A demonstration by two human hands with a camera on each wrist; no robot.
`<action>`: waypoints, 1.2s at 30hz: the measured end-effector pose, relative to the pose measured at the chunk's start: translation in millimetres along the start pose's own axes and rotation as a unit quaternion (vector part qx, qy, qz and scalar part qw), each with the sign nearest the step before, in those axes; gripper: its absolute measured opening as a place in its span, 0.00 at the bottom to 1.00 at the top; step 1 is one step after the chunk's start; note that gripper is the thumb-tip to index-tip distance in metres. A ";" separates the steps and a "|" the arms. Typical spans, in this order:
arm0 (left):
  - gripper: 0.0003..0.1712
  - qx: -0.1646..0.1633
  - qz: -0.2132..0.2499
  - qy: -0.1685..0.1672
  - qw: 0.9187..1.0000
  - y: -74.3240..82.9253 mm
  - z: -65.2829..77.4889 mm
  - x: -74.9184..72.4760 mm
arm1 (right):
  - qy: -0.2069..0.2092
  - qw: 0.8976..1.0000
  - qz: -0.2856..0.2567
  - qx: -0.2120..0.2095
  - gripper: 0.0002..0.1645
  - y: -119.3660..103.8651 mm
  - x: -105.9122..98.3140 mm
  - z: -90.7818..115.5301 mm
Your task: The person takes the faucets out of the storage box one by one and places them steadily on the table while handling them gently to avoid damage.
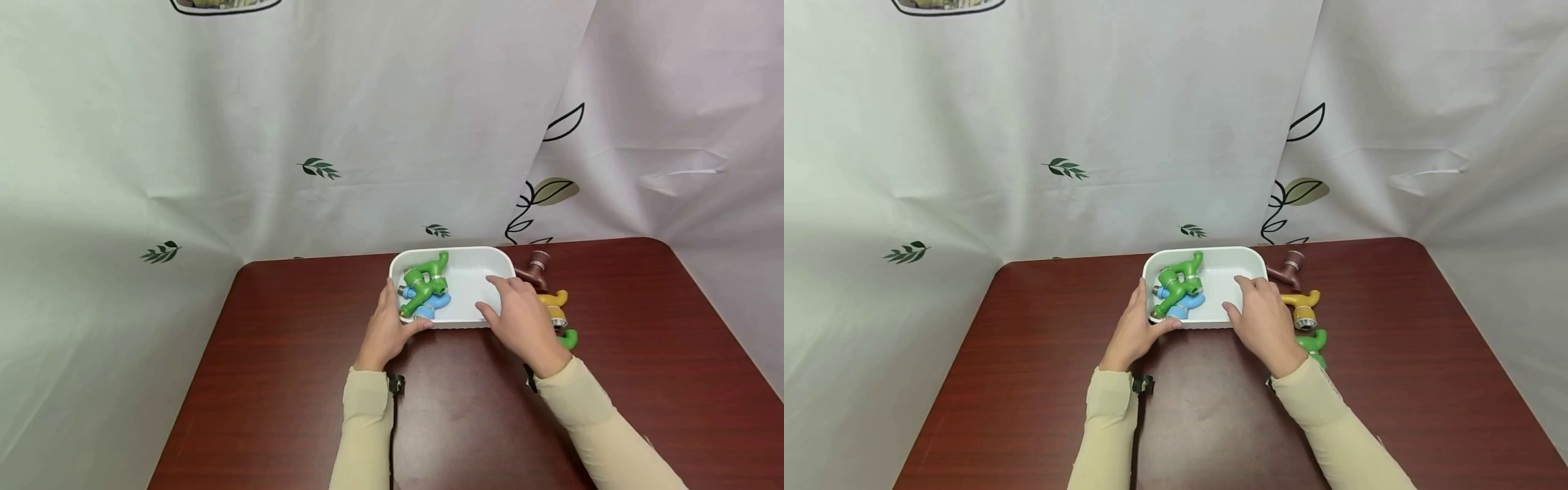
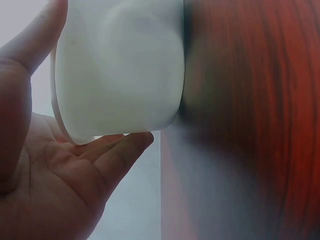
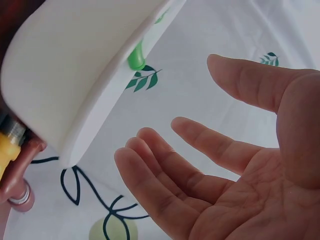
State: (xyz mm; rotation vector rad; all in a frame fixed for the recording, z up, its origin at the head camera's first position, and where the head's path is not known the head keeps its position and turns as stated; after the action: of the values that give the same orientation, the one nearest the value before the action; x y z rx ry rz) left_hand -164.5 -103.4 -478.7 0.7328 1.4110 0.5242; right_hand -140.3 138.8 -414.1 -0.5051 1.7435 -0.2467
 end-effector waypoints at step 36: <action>0.69 0.015 -0.003 0.002 1.000 0.8 -1.3 0.1 | -0.087 0.994 -0.019 -0.058 0.31 -56.7 35.4 -50.6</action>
State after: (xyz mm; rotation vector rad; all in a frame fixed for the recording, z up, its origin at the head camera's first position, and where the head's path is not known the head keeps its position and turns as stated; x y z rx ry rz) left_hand -165.7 -102.6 -478.2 0.7514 1.4275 0.5021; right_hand -183.6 67.2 -408.9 -0.6262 1.5859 -0.1239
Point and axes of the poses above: each hand's wrist, its own z-axis away from the middle knuckle, its own x-axis out of the palm, y = z × x, the point moved 1 cm from there along -z, towards the middle knuckle, and after that the axes turned 1 degree about -z, right-handed, at the moved point
